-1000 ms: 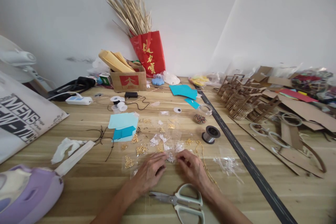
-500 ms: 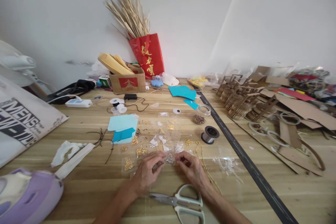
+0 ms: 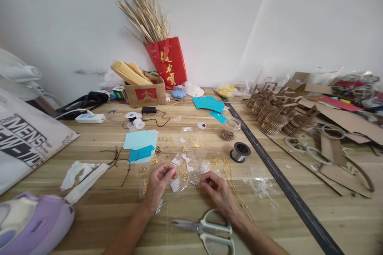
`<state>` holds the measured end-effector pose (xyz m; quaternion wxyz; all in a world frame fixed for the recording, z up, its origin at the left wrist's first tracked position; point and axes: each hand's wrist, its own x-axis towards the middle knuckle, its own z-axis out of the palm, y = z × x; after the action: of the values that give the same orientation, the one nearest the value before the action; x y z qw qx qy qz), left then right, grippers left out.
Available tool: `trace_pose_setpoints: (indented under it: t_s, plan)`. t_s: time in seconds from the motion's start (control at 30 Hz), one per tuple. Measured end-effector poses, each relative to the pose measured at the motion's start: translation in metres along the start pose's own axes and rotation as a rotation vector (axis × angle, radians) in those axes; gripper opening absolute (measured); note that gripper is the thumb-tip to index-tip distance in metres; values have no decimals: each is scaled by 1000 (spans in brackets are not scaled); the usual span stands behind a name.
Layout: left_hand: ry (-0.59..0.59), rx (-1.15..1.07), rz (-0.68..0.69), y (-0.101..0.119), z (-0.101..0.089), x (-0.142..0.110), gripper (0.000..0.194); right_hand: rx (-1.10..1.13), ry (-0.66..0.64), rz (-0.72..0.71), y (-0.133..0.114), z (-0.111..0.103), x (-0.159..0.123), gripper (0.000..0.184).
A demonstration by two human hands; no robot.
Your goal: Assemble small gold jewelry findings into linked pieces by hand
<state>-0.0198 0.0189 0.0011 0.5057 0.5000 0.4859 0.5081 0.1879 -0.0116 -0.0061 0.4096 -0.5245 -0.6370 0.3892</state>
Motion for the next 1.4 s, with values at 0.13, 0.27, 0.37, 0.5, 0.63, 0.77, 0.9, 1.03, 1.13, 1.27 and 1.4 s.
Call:
trace_pose_setpoints:
  t_s: [0.13, 0.27, 0.37, 0.5, 0.63, 0.77, 0.9, 1.03, 1.13, 1.27, 1.4]
  plan:
    - [19, -53, -13, -2, -1, 3, 17, 90, -15, 56, 7, 2, 0, 12]
    - [9, -87, -25, -2, 0, 4, 17, 184, -30, 91, 10, 4, 1, 13]
    - [-44, -72, -39, -1, 3, 1, 17, 249, -35, 102, 9, 5, 1, 14]
    - [-166, -36, -86, 1, 12, -6, 18, 370, -61, 117, 6, 8, -1, 18]
    - [-267, -2, -112, 2, 20, -12, 19, 453, -82, 154, 4, 11, -4, 24]
    - [-314, 21, -118, 0, 23, -14, 21, 456, -88, 175, -1, 11, -5, 28]
    - [-320, 1, -143, -4, 24, -16, 21, 483, -95, 184, -6, 10, -5, 30]
    - [-342, -2, -141, -5, 26, -17, 20, 514, -120, 181, -10, 10, -6, 30]
    - [-358, 6, -128, -5, 26, -18, 19, 536, -124, 185, -11, 10, -7, 30]
    - [-377, 23, -112, -6, 27, -19, 18, 541, -137, 176, -10, 12, -8, 30]
    - [-385, 33, -110, -7, 27, -21, 17, 518, -130, 166, -9, 13, -9, 31]
